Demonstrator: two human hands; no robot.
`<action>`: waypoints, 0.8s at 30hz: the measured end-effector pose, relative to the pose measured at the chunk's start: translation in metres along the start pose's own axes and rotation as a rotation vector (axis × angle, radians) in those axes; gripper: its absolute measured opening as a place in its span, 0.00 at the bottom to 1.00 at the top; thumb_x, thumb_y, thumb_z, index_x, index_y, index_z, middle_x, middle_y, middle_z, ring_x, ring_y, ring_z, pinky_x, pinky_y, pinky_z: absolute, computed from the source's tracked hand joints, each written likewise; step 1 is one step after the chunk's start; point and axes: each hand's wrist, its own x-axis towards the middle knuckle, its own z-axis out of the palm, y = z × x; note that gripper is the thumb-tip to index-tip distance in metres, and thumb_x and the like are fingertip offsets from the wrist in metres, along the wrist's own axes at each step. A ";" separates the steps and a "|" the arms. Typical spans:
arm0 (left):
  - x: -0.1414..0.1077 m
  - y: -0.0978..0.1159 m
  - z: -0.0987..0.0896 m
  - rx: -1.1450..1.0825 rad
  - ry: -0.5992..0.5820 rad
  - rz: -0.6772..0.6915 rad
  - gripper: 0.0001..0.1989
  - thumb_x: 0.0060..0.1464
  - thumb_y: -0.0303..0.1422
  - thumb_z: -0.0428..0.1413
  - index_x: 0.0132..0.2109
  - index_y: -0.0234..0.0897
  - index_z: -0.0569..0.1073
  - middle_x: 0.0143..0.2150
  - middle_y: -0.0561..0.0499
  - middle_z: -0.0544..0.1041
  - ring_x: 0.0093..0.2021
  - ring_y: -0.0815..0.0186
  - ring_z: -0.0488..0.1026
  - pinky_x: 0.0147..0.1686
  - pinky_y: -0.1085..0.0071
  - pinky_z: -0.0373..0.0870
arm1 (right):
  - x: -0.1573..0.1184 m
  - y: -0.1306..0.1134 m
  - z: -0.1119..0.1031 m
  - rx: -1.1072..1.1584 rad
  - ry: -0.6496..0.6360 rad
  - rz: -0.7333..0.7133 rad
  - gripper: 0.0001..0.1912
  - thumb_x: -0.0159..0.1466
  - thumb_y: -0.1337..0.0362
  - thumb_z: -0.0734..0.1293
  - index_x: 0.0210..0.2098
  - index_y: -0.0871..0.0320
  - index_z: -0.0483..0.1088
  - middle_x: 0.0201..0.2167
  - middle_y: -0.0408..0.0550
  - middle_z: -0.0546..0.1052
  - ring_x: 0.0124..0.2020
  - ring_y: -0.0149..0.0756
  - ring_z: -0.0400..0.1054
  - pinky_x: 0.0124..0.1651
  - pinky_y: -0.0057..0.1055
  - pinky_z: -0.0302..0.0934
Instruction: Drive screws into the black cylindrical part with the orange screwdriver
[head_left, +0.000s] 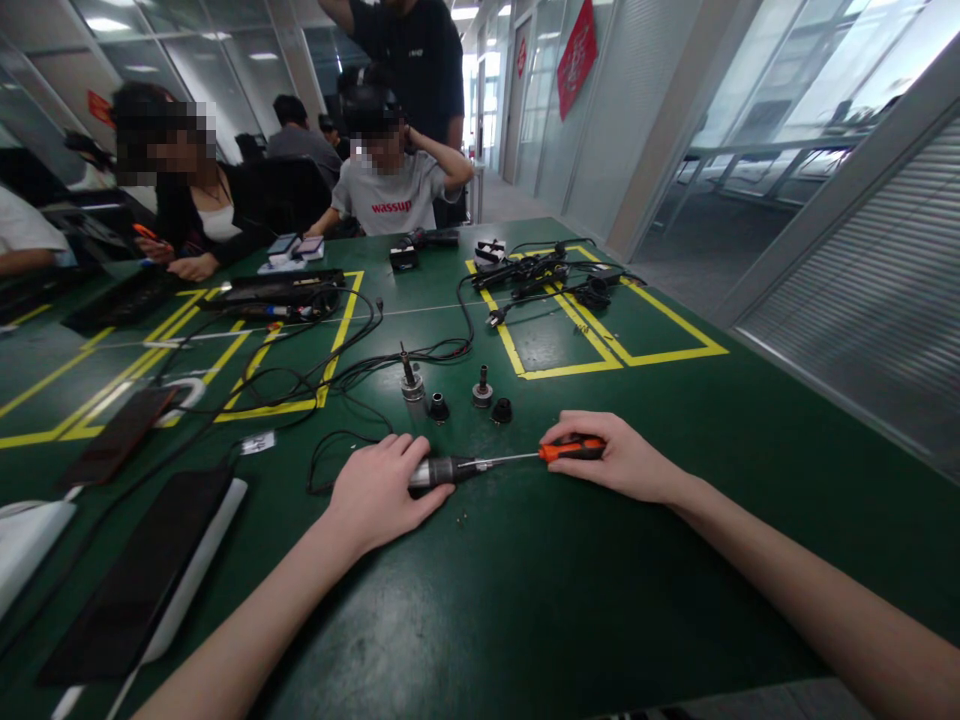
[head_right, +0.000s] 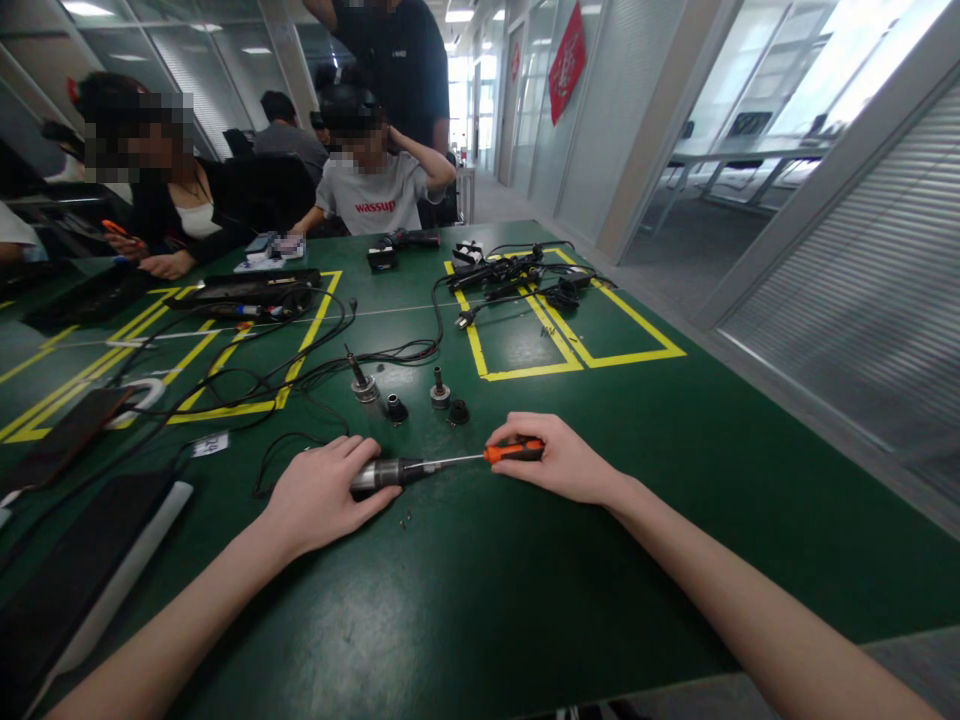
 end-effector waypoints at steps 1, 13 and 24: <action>0.000 0.000 0.000 0.003 -0.001 -0.001 0.18 0.62 0.50 0.56 0.45 0.40 0.72 0.42 0.45 0.80 0.44 0.54 0.78 0.42 0.61 0.75 | 0.000 0.000 0.000 -0.009 -0.003 -0.002 0.17 0.66 0.48 0.71 0.40 0.55 0.81 0.34 0.48 0.78 0.33 0.38 0.73 0.40 0.36 0.70; 0.001 0.004 0.000 0.030 -0.017 -0.012 0.20 0.62 0.52 0.56 0.45 0.40 0.72 0.43 0.45 0.81 0.45 0.51 0.79 0.41 0.59 0.75 | 0.001 0.004 -0.001 -0.004 -0.104 0.006 0.22 0.72 0.49 0.64 0.38 0.58 0.82 0.29 0.48 0.81 0.27 0.36 0.71 0.32 0.32 0.64; 0.002 0.002 0.003 0.044 -0.013 -0.017 0.22 0.63 0.55 0.54 0.44 0.39 0.72 0.43 0.45 0.81 0.44 0.50 0.79 0.40 0.59 0.74 | 0.001 -0.001 -0.001 0.066 -0.056 0.037 0.18 0.67 0.48 0.71 0.38 0.57 0.81 0.34 0.49 0.81 0.33 0.38 0.75 0.37 0.33 0.68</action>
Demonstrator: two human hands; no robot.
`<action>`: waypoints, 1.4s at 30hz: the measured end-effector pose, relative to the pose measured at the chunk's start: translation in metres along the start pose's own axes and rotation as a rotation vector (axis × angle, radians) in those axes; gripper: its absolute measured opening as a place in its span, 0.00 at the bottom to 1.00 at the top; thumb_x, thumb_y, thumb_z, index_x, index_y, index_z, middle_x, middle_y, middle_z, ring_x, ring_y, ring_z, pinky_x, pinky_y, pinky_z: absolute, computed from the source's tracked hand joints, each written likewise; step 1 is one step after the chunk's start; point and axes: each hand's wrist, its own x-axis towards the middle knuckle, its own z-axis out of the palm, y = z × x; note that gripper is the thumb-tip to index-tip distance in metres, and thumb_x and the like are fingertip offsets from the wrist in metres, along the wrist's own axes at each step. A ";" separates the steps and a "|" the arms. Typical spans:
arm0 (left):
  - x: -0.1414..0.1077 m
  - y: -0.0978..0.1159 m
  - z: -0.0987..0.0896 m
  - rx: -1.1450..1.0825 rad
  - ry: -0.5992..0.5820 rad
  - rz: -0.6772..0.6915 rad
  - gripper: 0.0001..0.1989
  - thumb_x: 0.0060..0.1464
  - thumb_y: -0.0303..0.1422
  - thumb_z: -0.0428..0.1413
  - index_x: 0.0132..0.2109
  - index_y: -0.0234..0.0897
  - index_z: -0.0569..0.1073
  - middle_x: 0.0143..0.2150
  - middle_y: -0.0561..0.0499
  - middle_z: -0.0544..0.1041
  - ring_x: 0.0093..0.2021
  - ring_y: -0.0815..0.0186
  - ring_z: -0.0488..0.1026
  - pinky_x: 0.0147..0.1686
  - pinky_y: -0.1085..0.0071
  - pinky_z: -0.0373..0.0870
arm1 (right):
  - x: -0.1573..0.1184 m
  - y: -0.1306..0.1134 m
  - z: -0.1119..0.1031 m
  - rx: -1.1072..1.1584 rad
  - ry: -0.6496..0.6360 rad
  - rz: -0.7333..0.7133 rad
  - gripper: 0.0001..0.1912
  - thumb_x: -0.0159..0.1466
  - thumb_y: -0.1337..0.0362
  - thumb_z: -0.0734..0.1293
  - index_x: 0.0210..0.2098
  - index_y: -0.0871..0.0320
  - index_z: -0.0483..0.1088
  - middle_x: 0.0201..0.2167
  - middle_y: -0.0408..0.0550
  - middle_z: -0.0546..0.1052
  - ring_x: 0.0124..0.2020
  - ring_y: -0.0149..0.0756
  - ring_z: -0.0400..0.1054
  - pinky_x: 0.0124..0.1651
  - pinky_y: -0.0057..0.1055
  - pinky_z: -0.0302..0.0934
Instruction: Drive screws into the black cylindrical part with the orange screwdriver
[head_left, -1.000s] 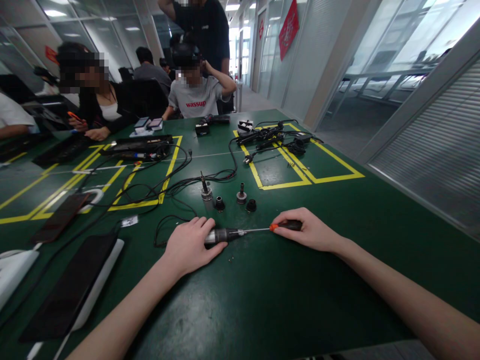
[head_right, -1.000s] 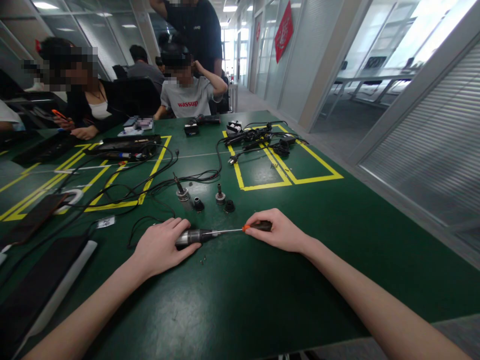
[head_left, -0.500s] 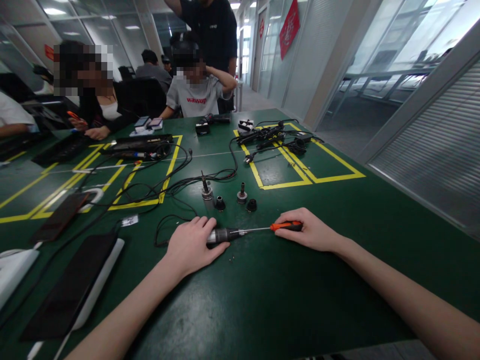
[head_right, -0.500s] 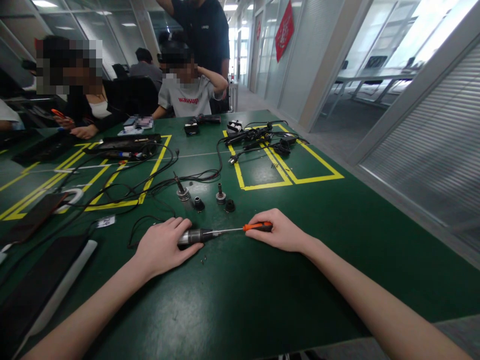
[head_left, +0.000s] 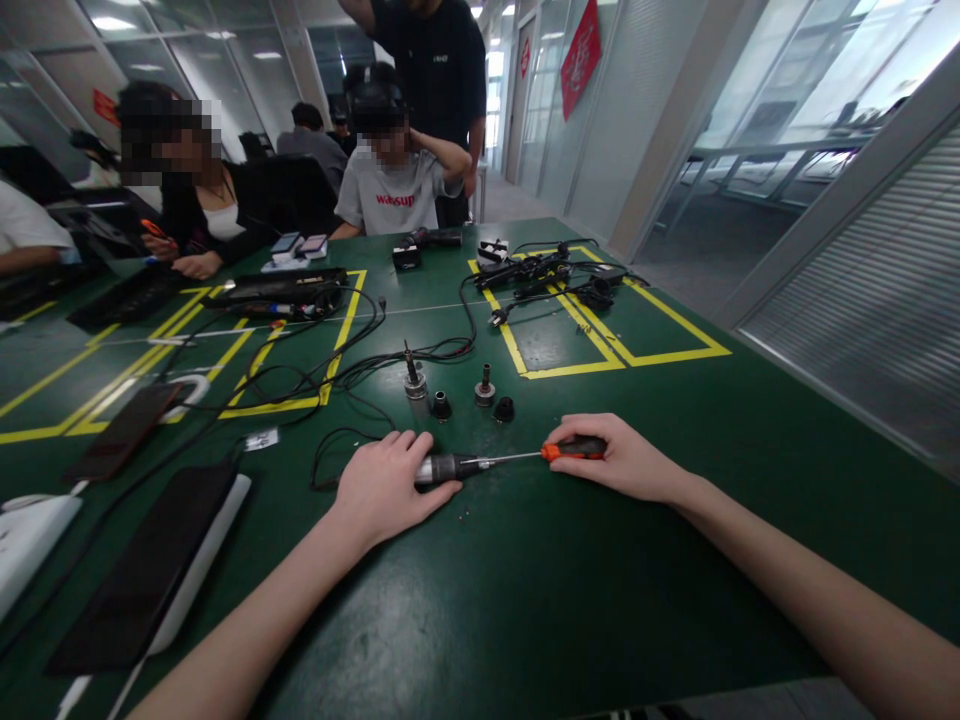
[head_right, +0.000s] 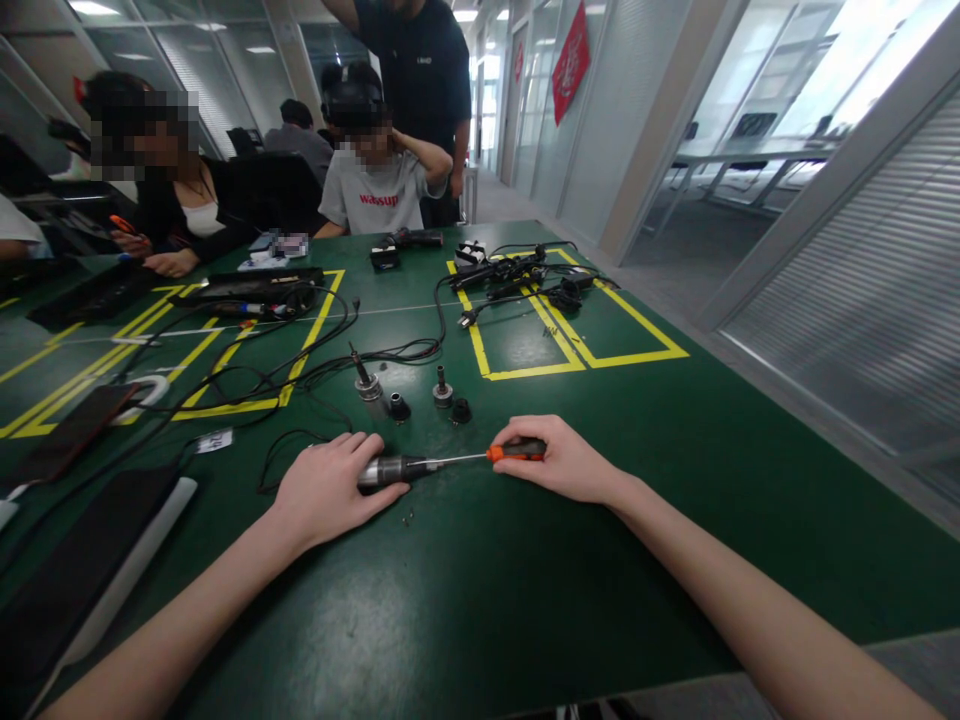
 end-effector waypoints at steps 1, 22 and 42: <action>0.000 0.000 0.000 0.003 0.000 -0.003 0.22 0.63 0.55 0.55 0.44 0.39 0.72 0.43 0.45 0.81 0.44 0.50 0.79 0.40 0.59 0.74 | 0.000 0.000 0.000 -0.012 -0.004 0.005 0.19 0.68 0.47 0.69 0.38 0.57 0.81 0.34 0.48 0.81 0.32 0.38 0.74 0.36 0.33 0.67; 0.001 0.000 0.001 0.016 0.019 -0.007 0.22 0.62 0.55 0.55 0.40 0.39 0.73 0.40 0.46 0.80 0.43 0.51 0.80 0.39 0.60 0.74 | 0.000 0.005 0.000 -0.090 -0.001 0.000 0.23 0.73 0.48 0.62 0.37 0.56 0.83 0.27 0.46 0.79 0.25 0.34 0.68 0.29 0.30 0.59; 0.001 0.001 0.001 0.022 0.020 -0.009 0.21 0.62 0.54 0.55 0.39 0.39 0.73 0.39 0.45 0.80 0.42 0.52 0.79 0.39 0.61 0.74 | -0.001 0.004 -0.001 -0.060 -0.016 0.012 0.21 0.71 0.48 0.65 0.38 0.56 0.82 0.30 0.47 0.82 0.29 0.36 0.73 0.32 0.31 0.64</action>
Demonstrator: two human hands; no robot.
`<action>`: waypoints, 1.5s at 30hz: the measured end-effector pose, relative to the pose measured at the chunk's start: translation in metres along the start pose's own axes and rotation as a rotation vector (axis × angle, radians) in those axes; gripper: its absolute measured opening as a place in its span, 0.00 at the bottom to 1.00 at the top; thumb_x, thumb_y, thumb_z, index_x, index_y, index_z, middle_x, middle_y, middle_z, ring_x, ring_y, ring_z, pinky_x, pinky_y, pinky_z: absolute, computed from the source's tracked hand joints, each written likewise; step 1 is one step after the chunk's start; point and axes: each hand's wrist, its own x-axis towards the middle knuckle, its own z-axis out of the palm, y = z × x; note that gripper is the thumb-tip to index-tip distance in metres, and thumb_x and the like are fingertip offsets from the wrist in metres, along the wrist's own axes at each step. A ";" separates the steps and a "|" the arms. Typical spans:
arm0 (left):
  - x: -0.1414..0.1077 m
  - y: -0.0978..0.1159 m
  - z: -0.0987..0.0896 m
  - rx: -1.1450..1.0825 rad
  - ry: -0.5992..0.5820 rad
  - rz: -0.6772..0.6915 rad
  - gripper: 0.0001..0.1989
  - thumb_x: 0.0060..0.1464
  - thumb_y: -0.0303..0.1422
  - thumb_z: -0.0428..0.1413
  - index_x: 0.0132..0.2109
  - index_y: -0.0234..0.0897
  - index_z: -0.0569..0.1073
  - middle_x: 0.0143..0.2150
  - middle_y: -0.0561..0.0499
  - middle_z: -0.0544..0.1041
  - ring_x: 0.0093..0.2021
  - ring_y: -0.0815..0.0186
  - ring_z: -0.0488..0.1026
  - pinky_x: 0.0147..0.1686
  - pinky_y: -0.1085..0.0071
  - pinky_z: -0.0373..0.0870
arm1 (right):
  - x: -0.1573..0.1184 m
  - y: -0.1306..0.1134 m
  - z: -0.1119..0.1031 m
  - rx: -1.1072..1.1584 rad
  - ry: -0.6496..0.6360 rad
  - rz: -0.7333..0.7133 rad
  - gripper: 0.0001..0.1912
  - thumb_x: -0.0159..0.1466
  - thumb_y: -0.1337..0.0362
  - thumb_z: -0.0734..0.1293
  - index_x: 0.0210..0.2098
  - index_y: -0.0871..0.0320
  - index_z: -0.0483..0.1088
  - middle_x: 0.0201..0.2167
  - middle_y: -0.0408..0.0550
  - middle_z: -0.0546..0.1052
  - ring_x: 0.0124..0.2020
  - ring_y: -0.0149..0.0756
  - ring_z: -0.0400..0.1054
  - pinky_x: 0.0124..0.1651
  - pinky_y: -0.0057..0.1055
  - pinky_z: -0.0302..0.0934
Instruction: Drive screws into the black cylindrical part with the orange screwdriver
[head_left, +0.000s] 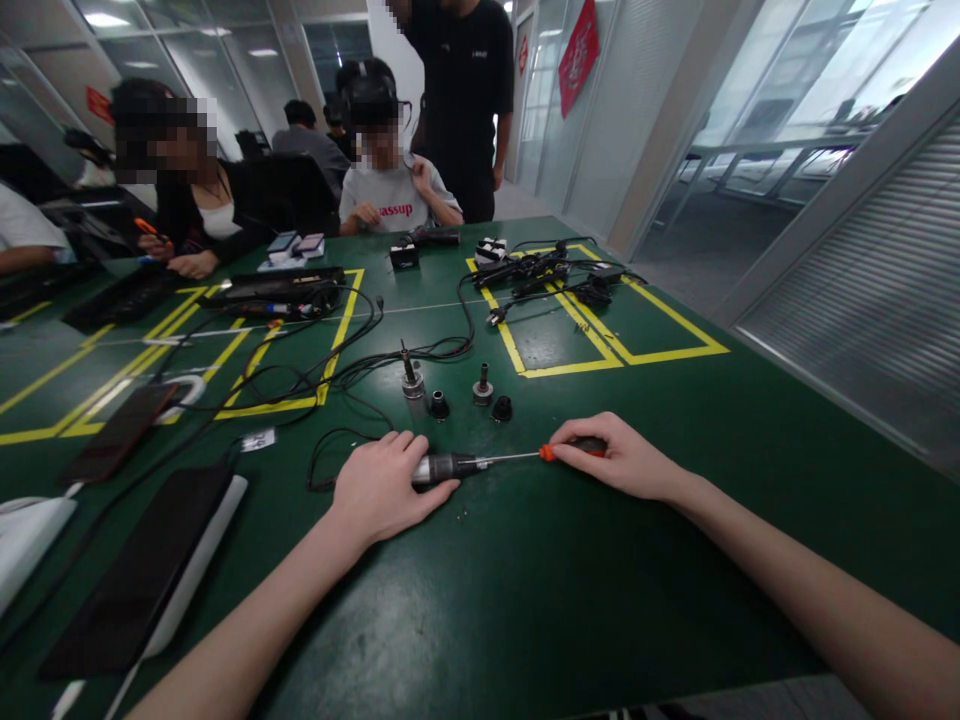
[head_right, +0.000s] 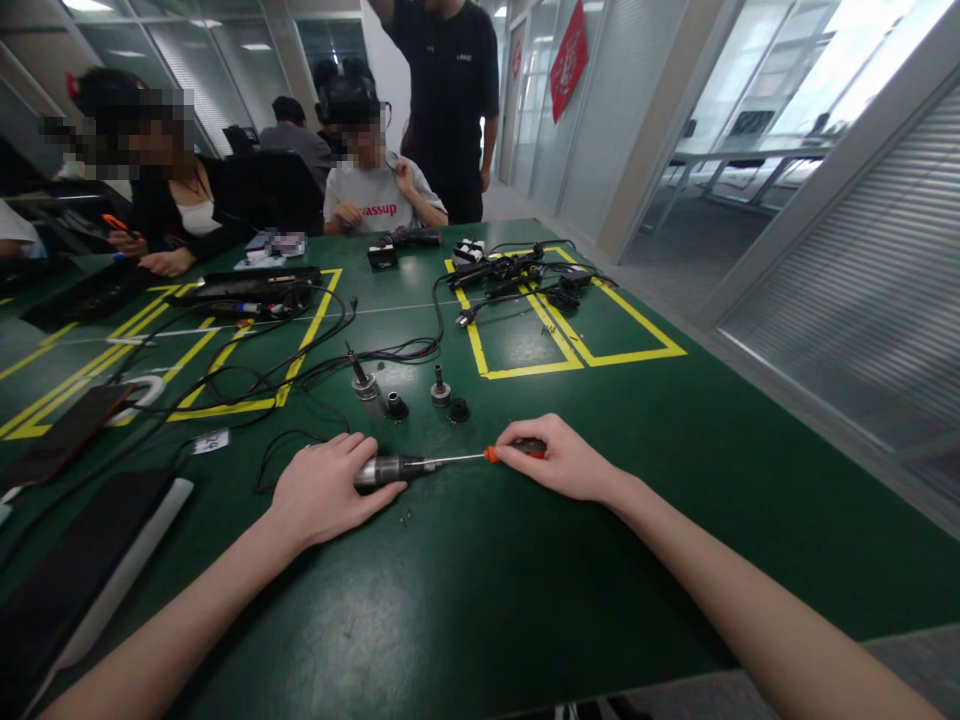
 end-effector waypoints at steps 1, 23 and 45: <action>0.000 0.000 0.000 -0.003 0.004 0.001 0.21 0.62 0.54 0.56 0.39 0.39 0.73 0.39 0.45 0.80 0.42 0.52 0.79 0.39 0.61 0.74 | 0.000 0.000 0.000 0.028 0.004 0.002 0.20 0.70 0.48 0.66 0.39 0.57 0.82 0.31 0.48 0.82 0.29 0.37 0.74 0.33 0.31 0.65; -0.001 0.000 -0.003 -0.025 0.009 -0.020 0.21 0.60 0.54 0.58 0.39 0.39 0.74 0.39 0.45 0.80 0.41 0.53 0.79 0.38 0.62 0.73 | 0.000 -0.003 0.003 0.076 0.036 0.020 0.15 0.67 0.52 0.70 0.39 0.57 0.81 0.33 0.48 0.82 0.32 0.38 0.75 0.37 0.33 0.67; 0.001 -0.001 -0.001 -0.012 -0.010 -0.003 0.22 0.62 0.55 0.55 0.39 0.38 0.74 0.39 0.44 0.80 0.41 0.51 0.79 0.39 0.59 0.74 | 0.002 -0.001 0.000 0.015 -0.033 -0.017 0.21 0.70 0.47 0.67 0.36 0.57 0.81 0.31 0.46 0.74 0.29 0.34 0.68 0.34 0.32 0.62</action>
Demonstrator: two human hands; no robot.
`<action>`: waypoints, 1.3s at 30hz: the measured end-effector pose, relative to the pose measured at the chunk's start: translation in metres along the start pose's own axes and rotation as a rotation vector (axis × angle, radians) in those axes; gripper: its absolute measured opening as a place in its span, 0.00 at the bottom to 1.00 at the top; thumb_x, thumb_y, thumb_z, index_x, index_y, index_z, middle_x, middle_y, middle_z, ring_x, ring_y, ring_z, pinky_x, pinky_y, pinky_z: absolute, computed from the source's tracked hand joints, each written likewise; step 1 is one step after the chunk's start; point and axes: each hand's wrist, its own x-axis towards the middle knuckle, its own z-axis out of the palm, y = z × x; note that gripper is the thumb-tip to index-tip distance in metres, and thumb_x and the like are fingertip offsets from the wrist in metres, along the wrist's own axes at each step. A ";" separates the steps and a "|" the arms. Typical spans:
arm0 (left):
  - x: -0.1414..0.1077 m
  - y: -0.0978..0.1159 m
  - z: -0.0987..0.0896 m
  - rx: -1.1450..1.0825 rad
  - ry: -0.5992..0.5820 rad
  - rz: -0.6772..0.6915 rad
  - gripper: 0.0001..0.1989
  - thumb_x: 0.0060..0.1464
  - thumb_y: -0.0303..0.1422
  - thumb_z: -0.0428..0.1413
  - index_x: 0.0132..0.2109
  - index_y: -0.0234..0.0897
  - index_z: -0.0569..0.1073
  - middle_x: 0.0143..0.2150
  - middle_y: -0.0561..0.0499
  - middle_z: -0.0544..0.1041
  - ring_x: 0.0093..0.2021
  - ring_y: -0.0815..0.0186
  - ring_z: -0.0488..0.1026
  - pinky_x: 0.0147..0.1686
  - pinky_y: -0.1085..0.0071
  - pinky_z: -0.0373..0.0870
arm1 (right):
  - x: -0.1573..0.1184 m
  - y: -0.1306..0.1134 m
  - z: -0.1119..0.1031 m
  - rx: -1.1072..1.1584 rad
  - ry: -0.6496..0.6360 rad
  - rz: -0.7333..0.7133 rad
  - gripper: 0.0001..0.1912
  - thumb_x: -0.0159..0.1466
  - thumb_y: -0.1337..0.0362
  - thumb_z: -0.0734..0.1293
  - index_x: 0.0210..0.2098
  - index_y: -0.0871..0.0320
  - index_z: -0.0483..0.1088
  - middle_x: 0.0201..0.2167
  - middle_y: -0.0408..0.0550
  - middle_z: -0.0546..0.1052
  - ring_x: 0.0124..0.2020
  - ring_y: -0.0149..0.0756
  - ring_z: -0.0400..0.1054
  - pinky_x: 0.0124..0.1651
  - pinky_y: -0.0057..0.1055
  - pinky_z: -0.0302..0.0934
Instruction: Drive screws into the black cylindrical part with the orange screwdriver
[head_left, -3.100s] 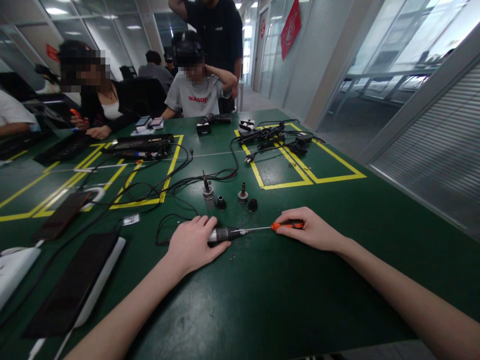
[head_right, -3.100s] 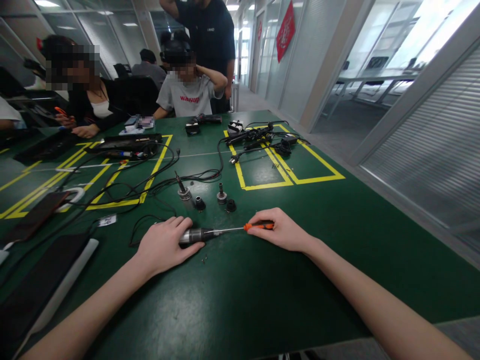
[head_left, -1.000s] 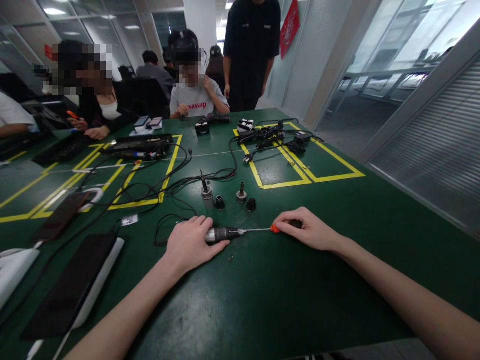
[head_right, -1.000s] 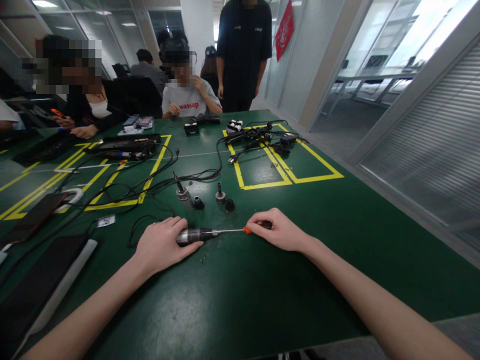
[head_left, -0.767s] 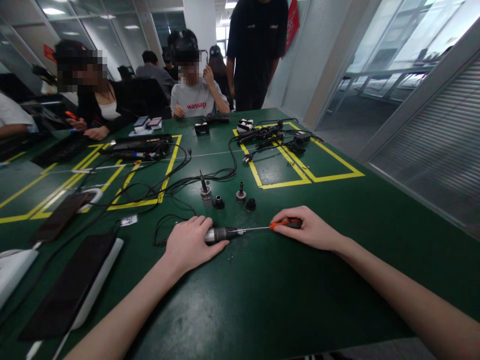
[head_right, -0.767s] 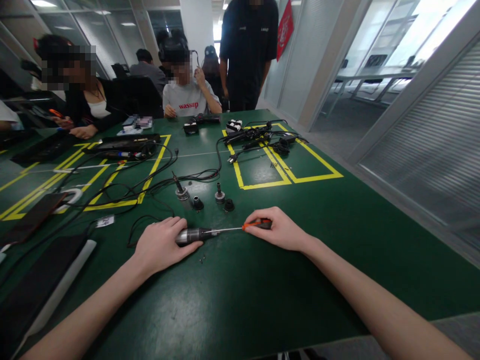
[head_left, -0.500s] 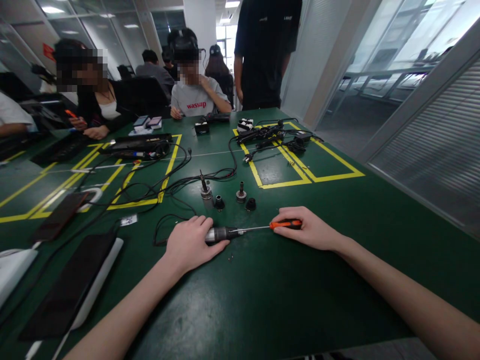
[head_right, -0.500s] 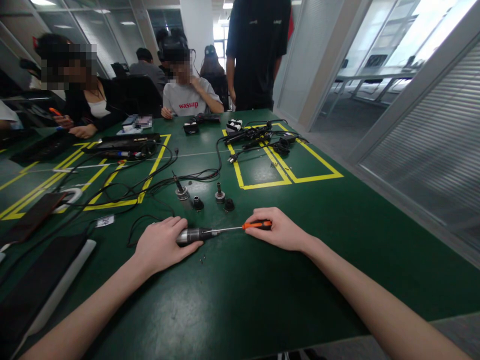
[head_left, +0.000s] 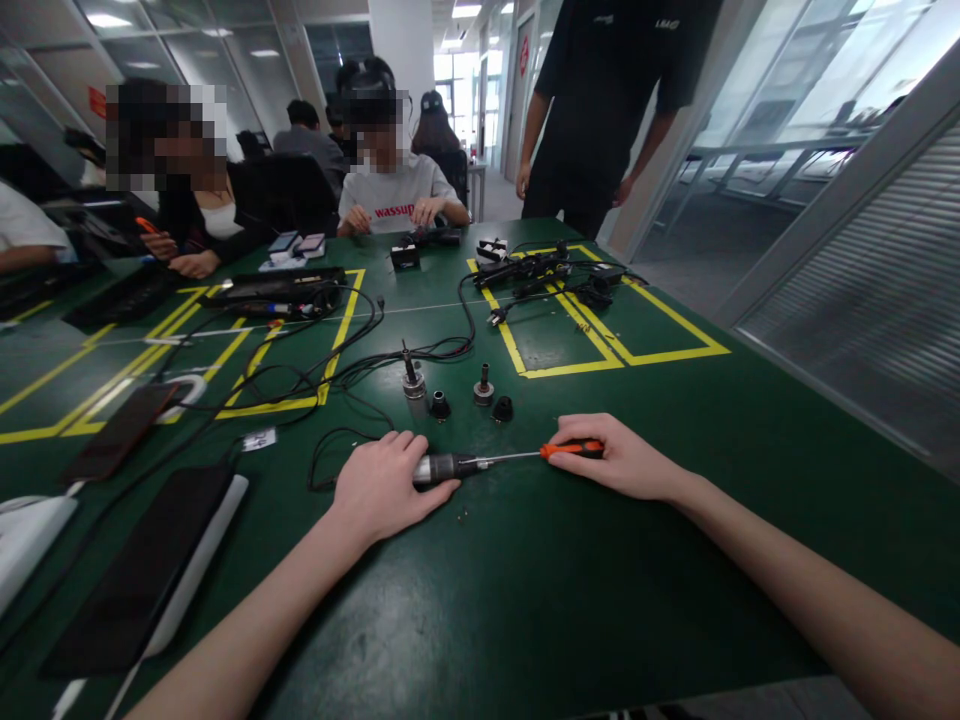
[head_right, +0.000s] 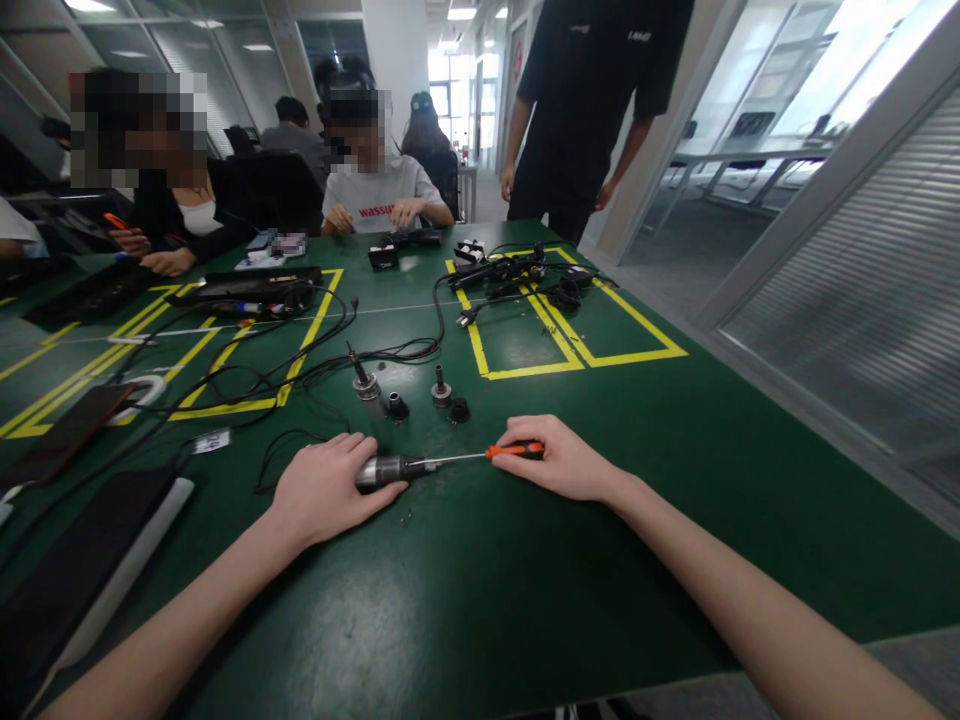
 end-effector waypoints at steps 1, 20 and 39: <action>0.000 0.000 0.000 -0.001 0.001 0.002 0.22 0.62 0.55 0.55 0.39 0.38 0.74 0.39 0.44 0.80 0.41 0.51 0.79 0.39 0.59 0.74 | 0.000 0.000 0.000 0.002 0.000 -0.001 0.21 0.70 0.47 0.67 0.36 0.58 0.81 0.31 0.46 0.74 0.29 0.34 0.69 0.34 0.33 0.62; 0.000 0.001 0.000 -0.003 0.018 -0.005 0.22 0.61 0.55 0.56 0.39 0.39 0.73 0.39 0.44 0.81 0.41 0.52 0.79 0.39 0.61 0.73 | 0.000 0.001 0.001 -0.019 0.013 -0.037 0.22 0.71 0.46 0.66 0.36 0.57 0.80 0.30 0.46 0.74 0.29 0.34 0.68 0.35 0.33 0.62; 0.000 0.000 0.002 0.013 0.006 0.002 0.22 0.62 0.54 0.55 0.39 0.38 0.74 0.39 0.45 0.80 0.42 0.50 0.80 0.39 0.59 0.74 | -0.002 0.002 0.002 0.122 0.035 0.007 0.14 0.67 0.52 0.71 0.42 0.57 0.78 0.36 0.49 0.81 0.35 0.38 0.75 0.40 0.34 0.70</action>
